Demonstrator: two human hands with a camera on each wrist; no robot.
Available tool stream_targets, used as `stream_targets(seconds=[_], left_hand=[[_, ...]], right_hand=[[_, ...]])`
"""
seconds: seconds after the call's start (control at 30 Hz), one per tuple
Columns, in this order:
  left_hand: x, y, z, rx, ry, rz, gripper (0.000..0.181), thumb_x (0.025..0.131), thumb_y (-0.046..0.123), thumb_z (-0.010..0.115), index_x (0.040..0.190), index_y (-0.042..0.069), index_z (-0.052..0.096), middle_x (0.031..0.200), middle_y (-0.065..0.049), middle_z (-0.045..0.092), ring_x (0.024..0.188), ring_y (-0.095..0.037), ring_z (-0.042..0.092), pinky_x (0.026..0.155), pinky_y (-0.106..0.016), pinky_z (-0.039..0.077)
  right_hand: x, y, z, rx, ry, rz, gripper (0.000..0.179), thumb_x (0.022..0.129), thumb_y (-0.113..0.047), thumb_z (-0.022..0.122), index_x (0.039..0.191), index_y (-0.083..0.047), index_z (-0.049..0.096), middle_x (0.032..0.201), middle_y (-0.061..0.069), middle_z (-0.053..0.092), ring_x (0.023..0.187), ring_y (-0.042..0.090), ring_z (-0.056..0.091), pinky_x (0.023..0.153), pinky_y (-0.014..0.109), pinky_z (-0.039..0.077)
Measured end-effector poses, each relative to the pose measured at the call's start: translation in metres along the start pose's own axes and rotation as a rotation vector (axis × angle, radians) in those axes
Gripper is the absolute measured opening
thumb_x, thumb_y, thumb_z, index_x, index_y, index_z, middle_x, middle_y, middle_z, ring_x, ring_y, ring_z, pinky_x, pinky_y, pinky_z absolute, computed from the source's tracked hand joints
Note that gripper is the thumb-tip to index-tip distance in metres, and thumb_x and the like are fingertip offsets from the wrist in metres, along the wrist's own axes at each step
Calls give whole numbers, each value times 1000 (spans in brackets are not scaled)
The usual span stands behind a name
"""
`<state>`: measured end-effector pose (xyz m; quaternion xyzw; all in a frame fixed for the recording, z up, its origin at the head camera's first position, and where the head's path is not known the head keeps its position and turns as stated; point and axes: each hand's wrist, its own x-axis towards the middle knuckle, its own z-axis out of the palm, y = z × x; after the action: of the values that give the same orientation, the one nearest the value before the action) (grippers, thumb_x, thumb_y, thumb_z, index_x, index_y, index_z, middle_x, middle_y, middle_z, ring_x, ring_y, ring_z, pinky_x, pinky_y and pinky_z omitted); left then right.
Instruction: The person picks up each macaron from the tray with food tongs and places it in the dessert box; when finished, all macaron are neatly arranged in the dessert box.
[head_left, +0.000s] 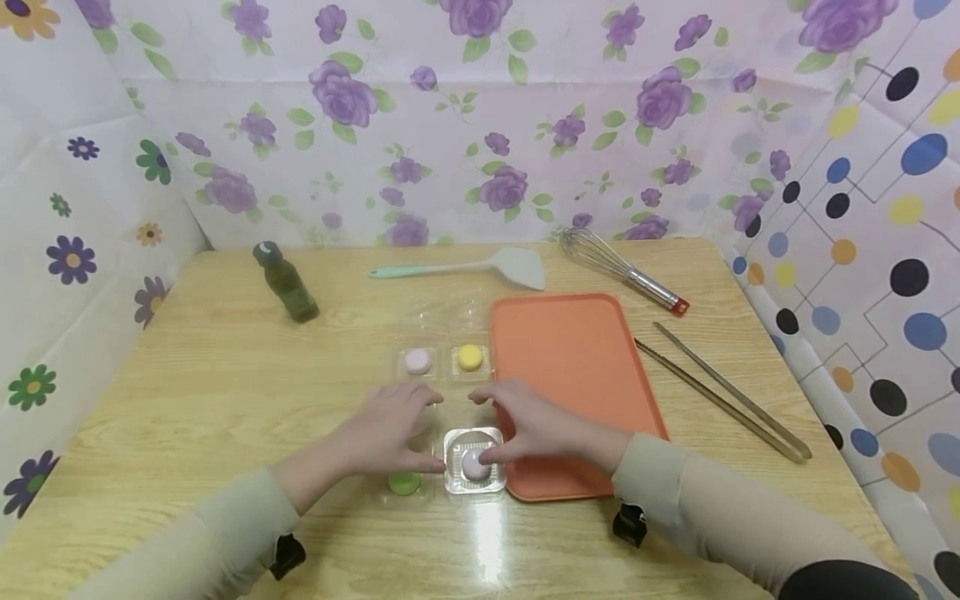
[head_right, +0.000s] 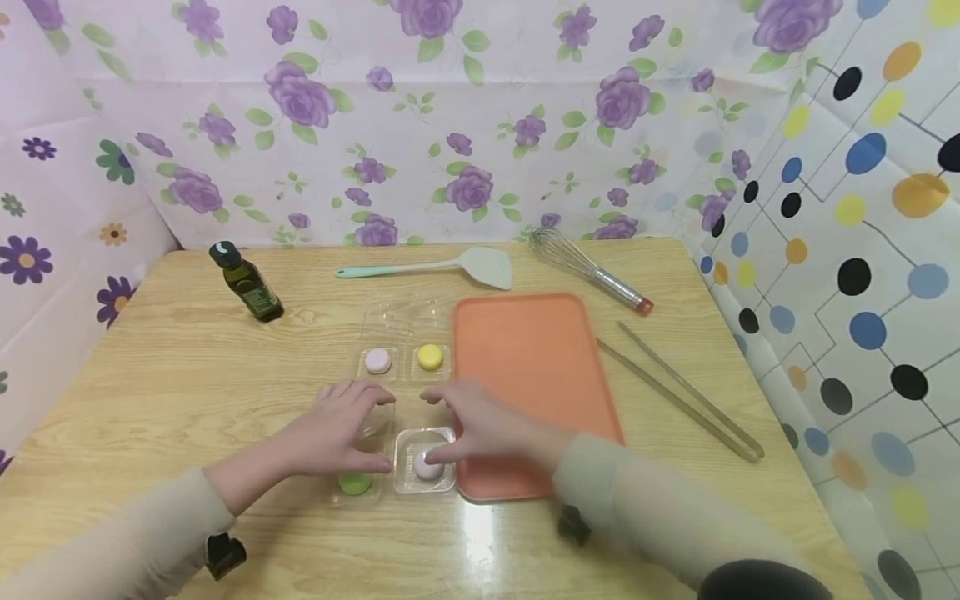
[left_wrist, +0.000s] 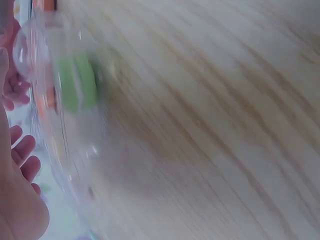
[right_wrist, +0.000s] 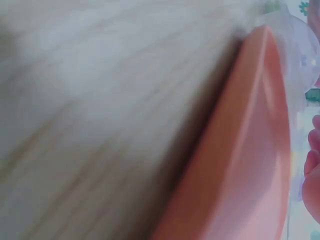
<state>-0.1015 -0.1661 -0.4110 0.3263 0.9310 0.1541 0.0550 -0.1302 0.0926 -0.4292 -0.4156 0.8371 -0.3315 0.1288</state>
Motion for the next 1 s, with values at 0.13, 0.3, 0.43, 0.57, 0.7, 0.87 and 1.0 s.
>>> stream_targets(seconds=[0.13, 0.3, 0.43, 0.57, 0.7, 0.87, 1.0], left_hand=[[-5, -13, -6, -27, 32, -48, 92, 68, 60, 72, 134, 4, 43, 133, -13, 47, 122, -32, 40, 101, -53, 30], [-13, -34, -12, -70, 71, -87, 91, 69, 54, 75, 135, 2, 42, 132, -15, 47, 121, -34, 41, 100, -56, 30], [-21, -51, -14, -89, 77, -107, 90, 71, 54, 74, 135, 1, 40, 132, -16, 46, 121, -35, 40, 100, -57, 28], [-27, -62, -13, -110, 56, -122, 92, 72, 56, 72, 136, 0, 38, 128, -17, 47, 118, -34, 41, 99, -57, 29], [-31, -64, -11, -147, 25, -159, 96, 71, 58, 72, 137, -1, 36, 118, -14, 52, 110, -30, 44, 93, -52, 36], [-33, -64, -9, -185, 3, -185, 96, 71, 59, 71, 139, 1, 35, 119, -10, 54, 111, -31, 45, 94, -53, 37], [-34, -63, -8, -188, 5, -194, 93, 72, 57, 71, 139, 3, 36, 122, -8, 54, 116, -32, 43, 97, -56, 34]], right_hand=[[12, -5, -2, 49, 4, 65, 79, 77, -40, 75, 138, -7, 39, 124, 8, 55, 108, 25, 52, 92, 36, 42], [27, -8, 1, 34, -38, 134, 83, 78, -46, 72, 143, -10, 35, 125, 6, 55, 110, 19, 52, 93, 32, 43], [37, -12, 3, 37, -62, 151, 83, 79, -47, 71, 143, -11, 34, 126, 5, 54, 111, 17, 52, 93, 32, 43], [46, -16, 6, 57, -64, 161, 83, 78, -45, 72, 143, -10, 34, 124, 5, 55, 111, 17, 52, 93, 32, 43], [54, -21, 10, 62, -75, 174, 83, 77, -40, 75, 142, -8, 34, 123, 8, 56, 111, 18, 53, 92, 30, 44], [60, -26, 13, 59, -89, 209, 81, 77, -34, 76, 142, -7, 35, 122, 9, 56, 109, 18, 54, 92, 29, 44], [64, -27, 14, 41, -89, 211, 77, 77, -32, 76, 139, -5, 39, 121, 8, 57, 107, 18, 54, 91, 28, 44]])
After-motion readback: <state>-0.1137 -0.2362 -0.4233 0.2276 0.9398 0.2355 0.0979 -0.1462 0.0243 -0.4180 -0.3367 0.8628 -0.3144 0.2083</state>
